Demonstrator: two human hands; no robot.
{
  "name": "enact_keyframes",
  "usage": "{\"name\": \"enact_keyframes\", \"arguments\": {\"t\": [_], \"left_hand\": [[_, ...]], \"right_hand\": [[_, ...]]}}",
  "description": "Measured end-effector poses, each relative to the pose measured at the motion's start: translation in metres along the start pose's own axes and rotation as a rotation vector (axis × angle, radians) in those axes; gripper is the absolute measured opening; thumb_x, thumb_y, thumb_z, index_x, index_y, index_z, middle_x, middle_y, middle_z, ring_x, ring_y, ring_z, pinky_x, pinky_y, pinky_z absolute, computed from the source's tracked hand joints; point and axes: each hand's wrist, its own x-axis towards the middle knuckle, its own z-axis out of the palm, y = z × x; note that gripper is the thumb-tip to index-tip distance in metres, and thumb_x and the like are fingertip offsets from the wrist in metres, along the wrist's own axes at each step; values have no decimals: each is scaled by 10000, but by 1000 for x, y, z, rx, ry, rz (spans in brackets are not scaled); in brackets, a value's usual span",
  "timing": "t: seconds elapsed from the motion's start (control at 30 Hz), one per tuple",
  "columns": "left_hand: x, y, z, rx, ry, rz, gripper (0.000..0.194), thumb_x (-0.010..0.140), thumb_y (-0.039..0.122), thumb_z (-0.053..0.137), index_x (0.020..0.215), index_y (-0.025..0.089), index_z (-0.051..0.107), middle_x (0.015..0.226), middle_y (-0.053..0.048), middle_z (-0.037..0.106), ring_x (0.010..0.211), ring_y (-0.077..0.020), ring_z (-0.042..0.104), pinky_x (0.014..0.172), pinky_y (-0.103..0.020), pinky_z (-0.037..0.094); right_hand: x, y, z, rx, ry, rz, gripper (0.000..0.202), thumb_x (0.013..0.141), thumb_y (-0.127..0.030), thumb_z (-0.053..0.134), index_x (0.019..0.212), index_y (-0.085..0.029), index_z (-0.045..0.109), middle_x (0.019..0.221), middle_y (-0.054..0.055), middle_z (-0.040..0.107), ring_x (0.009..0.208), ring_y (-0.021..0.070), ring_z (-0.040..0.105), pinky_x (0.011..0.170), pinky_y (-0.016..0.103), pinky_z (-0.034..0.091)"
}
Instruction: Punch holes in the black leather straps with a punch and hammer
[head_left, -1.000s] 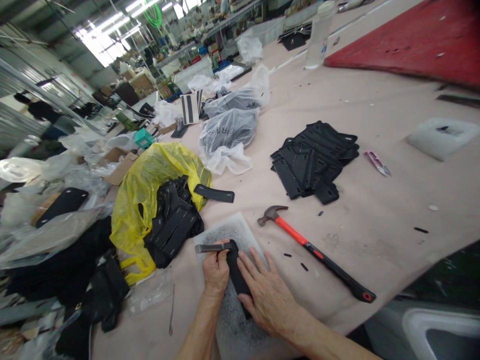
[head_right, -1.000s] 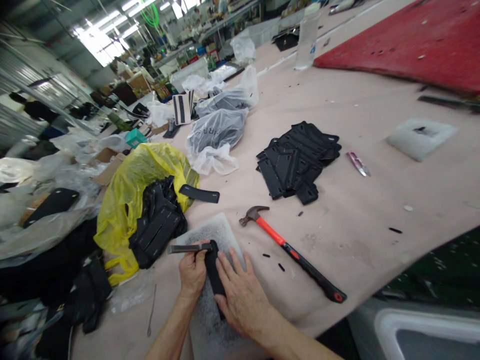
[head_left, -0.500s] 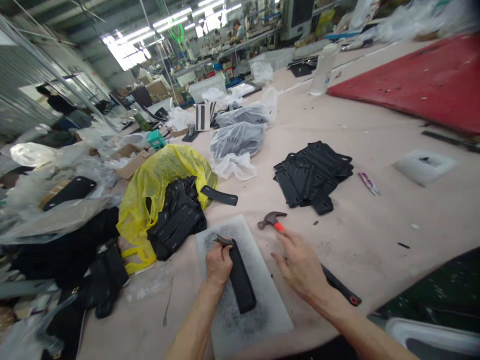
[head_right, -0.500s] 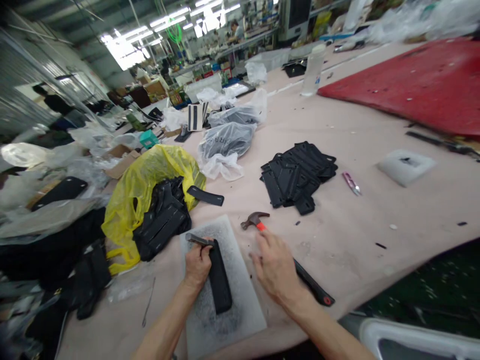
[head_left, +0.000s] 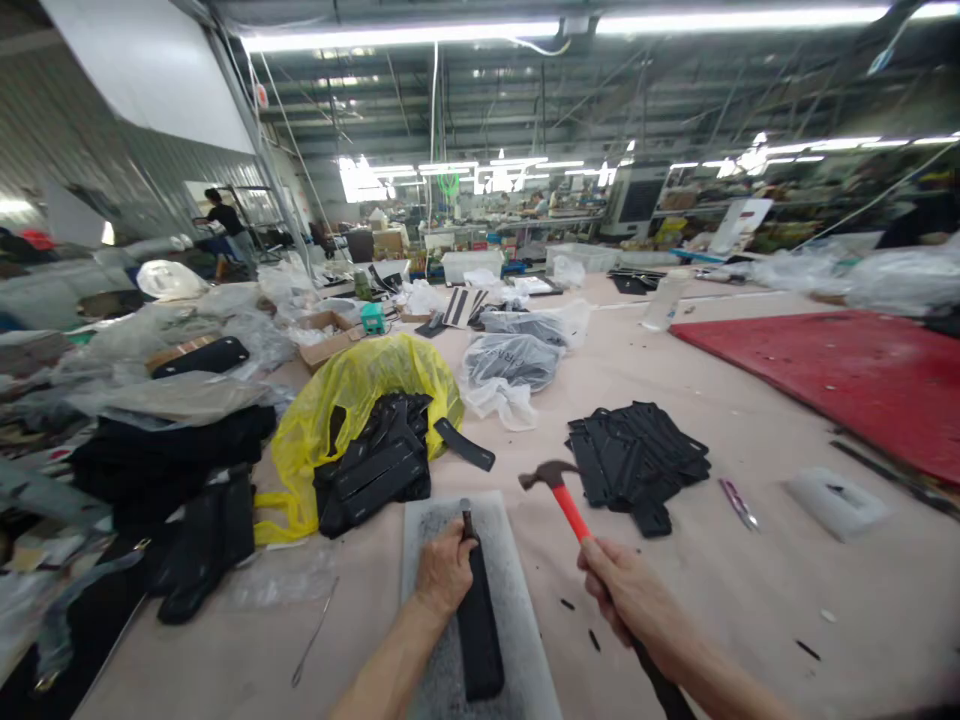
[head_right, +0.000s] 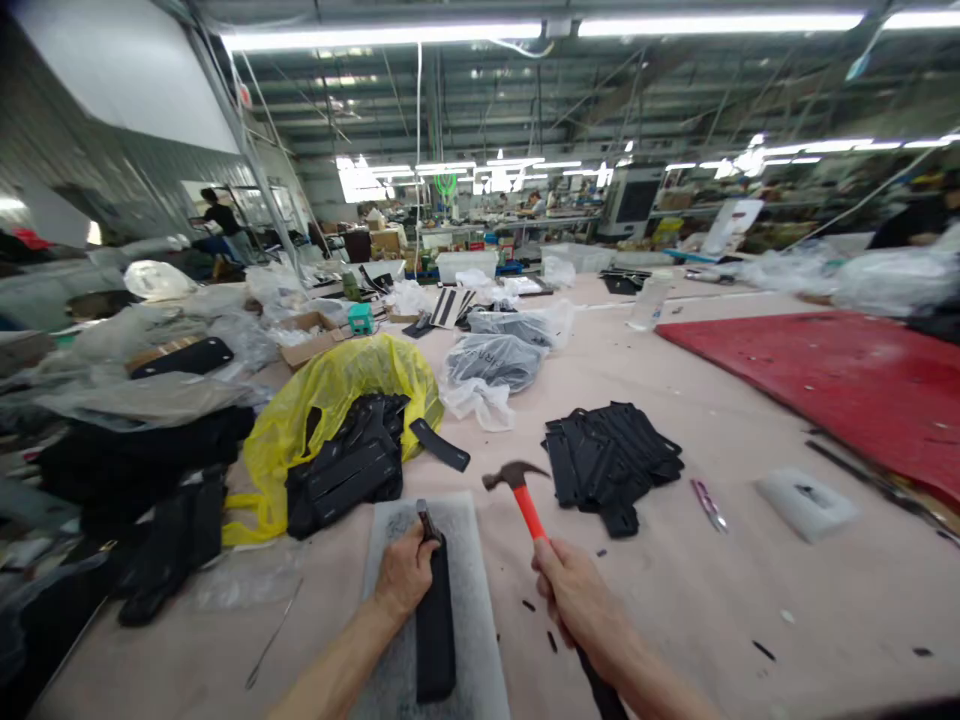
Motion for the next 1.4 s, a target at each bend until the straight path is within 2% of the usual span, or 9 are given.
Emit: {"name": "enact_keyframes", "arguments": {"t": [0.2, 0.3, 0.4, 0.57, 0.73, 0.87, 0.93, 1.07, 1.4], "left_hand": [[0, -2, 3, 36, 43, 28, 178, 887, 199, 456, 904, 203, 633, 801, -96, 725, 745, -271, 705, 651, -367, 520], [0, -2, 1, 36, 26, 20, 172, 883, 197, 453, 888, 207, 625, 770, -91, 718, 733, -273, 703, 631, -357, 507], [0, -2, 1, 29, 15, 16, 167, 885, 198, 450, 876, 208, 617, 766, -92, 717, 732, -271, 700, 630, -352, 499], [0, -2, 2, 39, 13, 21, 155, 886, 198, 458, 888, 198, 613, 778, -96, 719, 742, -273, 701, 634, -349, 491], [1, -1, 0, 35, 23, 48, 141, 877, 183, 470, 867, 212, 607, 748, -73, 710, 709, -260, 692, 605, -334, 476], [1, -2, 2, 34, 31, 50, 139, 879, 195, 476, 869, 209, 613, 774, -82, 713, 740, -264, 694, 638, -344, 492], [1, -3, 2, 37, 18, 48, 143, 880, 199, 473, 867, 211, 615, 771, -82, 711, 735, -262, 693, 636, -346, 493], [2, -2, 0, 32, 1, 57, 154, 882, 191, 463, 887, 220, 614, 768, -74, 710, 733, -254, 695, 640, -344, 502], [1, -9, 4, -44, 54, 36, 176, 889, 247, 478, 963, 182, 624, 788, -93, 731, 721, -264, 711, 650, -360, 544]], "right_hand": [[-31, -92, -10, -354, 411, -758, 338, 982, -488, 353, 851, -212, 497, 594, -39, 458, 462, 102, 406, 427, 220, 281], [-30, -86, -2, -759, 239, -857, 344, 995, -414, 330, 738, -220, 453, 517, -38, 441, 403, 103, 349, 433, 266, 189], [-29, -83, 1, -1019, 110, -834, 352, 995, -404, 331, 714, -225, 446, 497, -29, 465, 385, 109, 339, 457, 294, 145], [-32, -89, 0, -836, 374, -850, 398, 1016, -411, 223, 776, -220, 477, 565, 3, 514, 435, 124, 414, 461, 268, 216], [-29, -86, -5, -989, 109, -815, 335, 982, -406, 382, 716, -224, 477, 501, -19, 485, 394, 116, 335, 462, 297, 128], [-31, -87, -6, -769, 411, -807, 402, 1017, -433, 250, 766, -222, 485, 555, -15, 478, 427, 115, 380, 470, 271, 198], [-31, -81, -3, -825, 360, -834, 401, 1014, -413, 259, 744, -221, 486, 538, -11, 472, 415, 118, 373, 464, 281, 179], [-25, -60, -9, -1026, 71, -737, 300, 982, -393, 384, 760, -222, 493, 523, -18, 496, 415, 129, 397, 477, 301, 144], [42, 65, -35, -919, 189, -193, 333, 972, -313, 301, 883, -156, 581, 762, 98, 654, 691, 236, 612, 630, 334, 434]]}}
